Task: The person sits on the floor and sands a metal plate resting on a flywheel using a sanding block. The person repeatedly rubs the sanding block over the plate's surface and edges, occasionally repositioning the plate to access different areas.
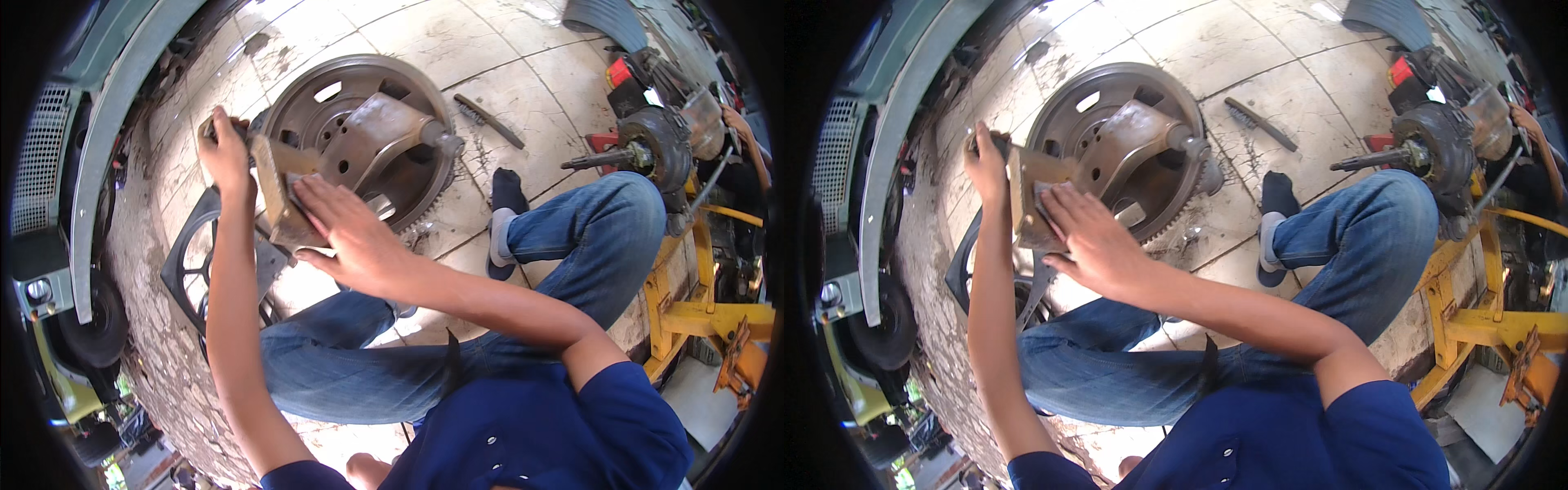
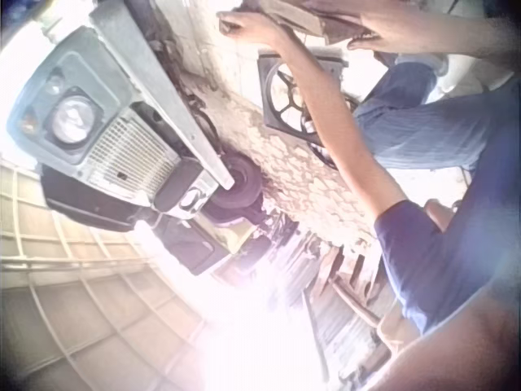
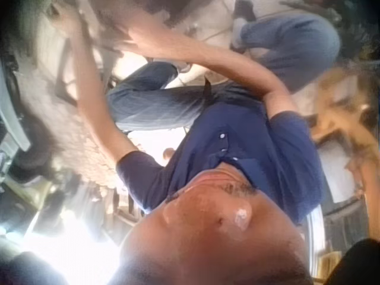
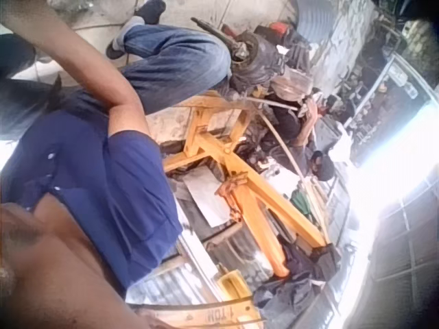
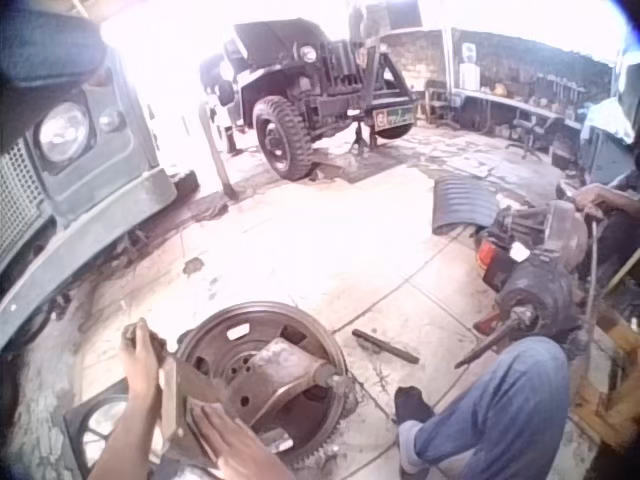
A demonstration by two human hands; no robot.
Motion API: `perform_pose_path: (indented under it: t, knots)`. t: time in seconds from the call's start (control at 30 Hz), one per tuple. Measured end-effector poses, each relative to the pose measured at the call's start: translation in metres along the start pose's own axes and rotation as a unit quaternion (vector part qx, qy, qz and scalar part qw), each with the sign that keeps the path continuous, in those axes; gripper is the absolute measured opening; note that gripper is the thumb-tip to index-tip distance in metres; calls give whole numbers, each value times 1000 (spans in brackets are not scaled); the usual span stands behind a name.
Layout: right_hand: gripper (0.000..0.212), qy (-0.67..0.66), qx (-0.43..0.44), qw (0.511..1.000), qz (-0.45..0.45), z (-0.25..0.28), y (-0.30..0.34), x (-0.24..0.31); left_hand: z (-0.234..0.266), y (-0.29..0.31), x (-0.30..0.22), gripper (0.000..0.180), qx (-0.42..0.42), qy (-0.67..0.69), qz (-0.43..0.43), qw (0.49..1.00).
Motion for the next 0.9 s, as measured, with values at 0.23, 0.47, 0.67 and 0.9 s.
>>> perform_pose_path:
  t: [0.23, 0.47, 0.67, 0.9]
  knots:
    - [82, -50, -66, 997, -3, -9, -14, 7, 10, 9, -15, 52, 99, 32, 120, 987]
    - [85, -102, -67, 993, -3, -13, -22, 3, 10, 26, -32, 70, 159, -115, 79, 977]
    - [83, -144, -84, 985, -40, -12, -21, -1, -13, 63, -62, 45, 206, -184, -232, 933]
    - [84, -82, -57, 995, -4, -23, -21, 1, -10, 54, -64, 41, 234, -242, -38, 941]
Point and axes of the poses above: each hand's wrist, its own y-axis away from the middle knuckle, its own z-axis out of the back of the hand, x = y × z, the point moved 1 cm from there along -y, towards the middle knuckle, and after that the axes turned 12 degrees about y, right-handed, at the moved point
